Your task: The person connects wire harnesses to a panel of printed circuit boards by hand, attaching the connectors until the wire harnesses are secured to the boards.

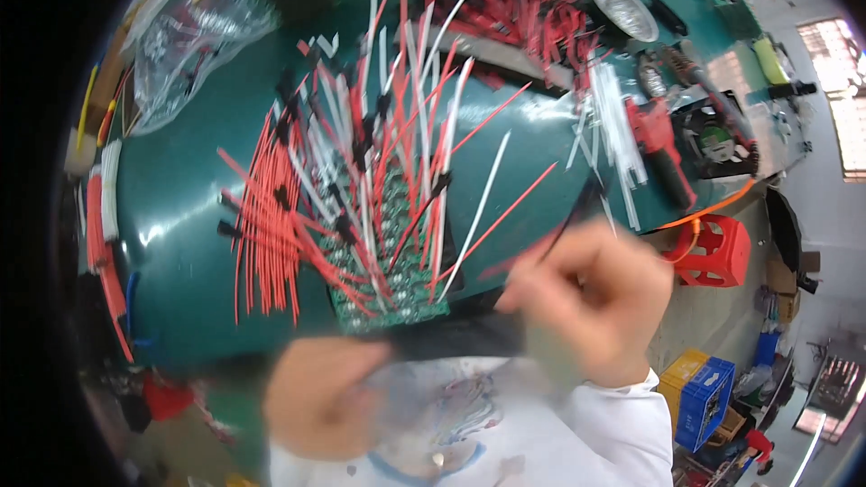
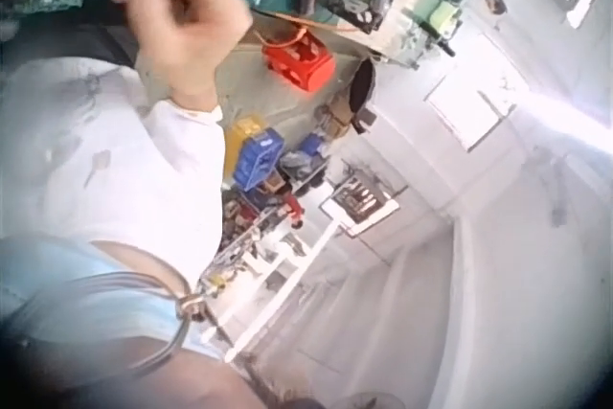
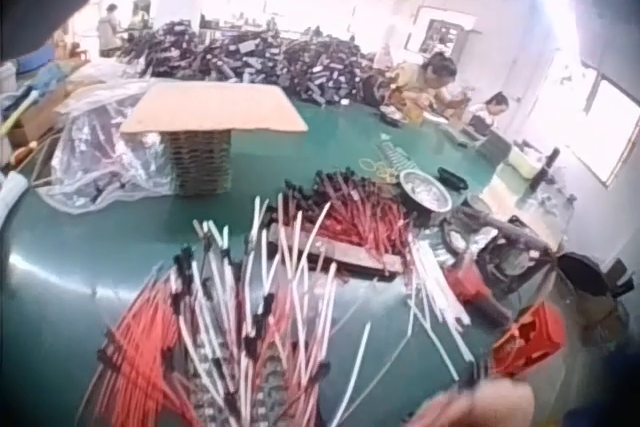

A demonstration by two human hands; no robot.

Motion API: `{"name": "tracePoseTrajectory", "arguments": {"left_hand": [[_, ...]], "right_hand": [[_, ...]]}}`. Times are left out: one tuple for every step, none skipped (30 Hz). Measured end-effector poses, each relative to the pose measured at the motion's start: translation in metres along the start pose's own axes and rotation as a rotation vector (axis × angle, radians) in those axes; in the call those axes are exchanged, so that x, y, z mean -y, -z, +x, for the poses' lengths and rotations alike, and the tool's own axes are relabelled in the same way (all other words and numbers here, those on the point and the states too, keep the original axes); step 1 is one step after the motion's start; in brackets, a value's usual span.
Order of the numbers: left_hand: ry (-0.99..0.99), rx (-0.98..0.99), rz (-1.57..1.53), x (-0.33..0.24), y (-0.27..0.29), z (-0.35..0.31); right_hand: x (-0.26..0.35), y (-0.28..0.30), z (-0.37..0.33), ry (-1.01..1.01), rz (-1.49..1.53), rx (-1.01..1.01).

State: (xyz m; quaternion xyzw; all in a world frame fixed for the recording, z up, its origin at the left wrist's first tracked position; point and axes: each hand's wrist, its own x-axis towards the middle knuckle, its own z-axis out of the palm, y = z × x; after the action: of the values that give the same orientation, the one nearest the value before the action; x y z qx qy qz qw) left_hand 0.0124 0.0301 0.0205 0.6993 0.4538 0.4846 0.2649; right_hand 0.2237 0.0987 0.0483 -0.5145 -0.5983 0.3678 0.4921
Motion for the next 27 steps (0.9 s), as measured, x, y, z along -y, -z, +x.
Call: {"name": "tracePoseTrajectory", "arguments": {"left_hand": [[-0.037,-0.081,-0.038,-0.002,-0.016,0.002],[-0.088,-0.150,-0.083,0.001,-0.029,0.002],[-0.066,-0.146,-0.061,0.006,-0.033,-0.001],[-0.071,-0.114,-0.143,0.011,-0.034,-0.007],[-0.086,-0.075,-0.240,0.015,-0.033,-0.009],[-0.072,-0.071,-0.228,0.016,-0.029,-0.012],[-0.061,-0.040,-0.239,0.017,-0.026,-0.014],[-0.049,-0.007,-0.251,0.018,-0.022,-0.017],[-0.036,-0.006,-0.242,0.020,-0.020,-0.020],[-0.056,-0.025,-0.208,0.023,-0.021,-0.024],[-0.076,-0.043,-0.175,0.024,-0.020,-0.027],[-0.065,-0.044,-0.174,0.023,-0.016,-0.028],[-0.068,-0.050,-0.003,0.021,-0.011,-0.027],[-0.072,-0.054,0.166,0.021,-0.006,-0.028],[-0.118,-0.043,0.287,0.027,-0.003,-0.036],[-0.115,-0.039,0.281,0.032,0.000,-0.038],[-0.150,-0.049,0.360,0.036,0.002,-0.039],[-0.186,-0.060,0.439,0.040,0.004,-0.039],[-0.172,-0.074,0.449,0.042,0.005,-0.040],[-0.168,-0.075,0.448,0.045,0.006,-0.040],[-0.176,-0.101,0.444,0.048,0.006,-0.041],[-0.183,-0.126,0.440,0.050,0.005,-0.041],[-0.180,-0.126,0.438,0.053,0.004,-0.041],[-0.180,-0.138,0.420,0.055,0.003,-0.040],[-0.180,-0.150,0.400,0.057,0.002,-0.040],[-0.179,-0.150,0.397,0.057,0.002,-0.040],[-0.179,-0.153,0.384,0.058,0.002,-0.039]], "right_hand": [[-0.004,-0.004,-0.012,0.110,-0.040,0.167],[-0.006,-0.005,-0.021,0.227,-0.080,0.312],[-0.008,-0.011,-0.026,0.213,-0.055,0.326],[-0.010,-0.020,-0.031,0.262,0.006,0.341],[-0.012,-0.026,-0.034,0.311,0.054,0.340],[-0.013,-0.028,-0.037,0.301,0.070,0.345],[-0.015,-0.027,-0.037,0.265,0.069,0.407],[-0.017,-0.027,-0.038,0.228,0.068,0.469],[-0.022,-0.034,-0.044,0.098,0.258,0.404],[-0.025,-0.036,-0.045,0.090,0.265,0.413],[-0.028,-0.038,-0.044,0.225,0.189,0.464],[-0.031,-0.040,-0.042,0.360,0.112,0.513],[-0.032,-0.040,-0.037,0.506,0.014,0.585],[-0.034,-0.043,-0.036,0.500,0.016,0.589],[-0.035,-0.049,-0.036,0.646,-0.054,0.536],[-0.036,-0.054,-0.037,0.788,-0.131,0.475],[-0.037,-0.060,-0.038,0.811,-0.155,0.437],[-0.040,-0.061,-0.038,0.805,-0.160,0.437],[-0.042,-0.063,-0.037,0.834,-0.174,0.434],[-0.044,-0.064,-0.036,0.863,-0.188,0.431],[-0.045,-0.066,-0.035,0.861,-0.189,0.435],[-0.046,-0.067,-0.035,0.857,-0.200,0.427],[-0.046,-0.068,-0.034,0.853,-0.212,0.419],[-0.046,-0.069,-0.034,0.851,-0.212,0.421],[-0.046,-0.069,-0.034,0.838,-0.216,0.418],[-0.046,-0.070,-0.034,0.826,-0.220,0.413],[-0.046,-0.069,-0.033,0.824,-0.223,0.415]]}}
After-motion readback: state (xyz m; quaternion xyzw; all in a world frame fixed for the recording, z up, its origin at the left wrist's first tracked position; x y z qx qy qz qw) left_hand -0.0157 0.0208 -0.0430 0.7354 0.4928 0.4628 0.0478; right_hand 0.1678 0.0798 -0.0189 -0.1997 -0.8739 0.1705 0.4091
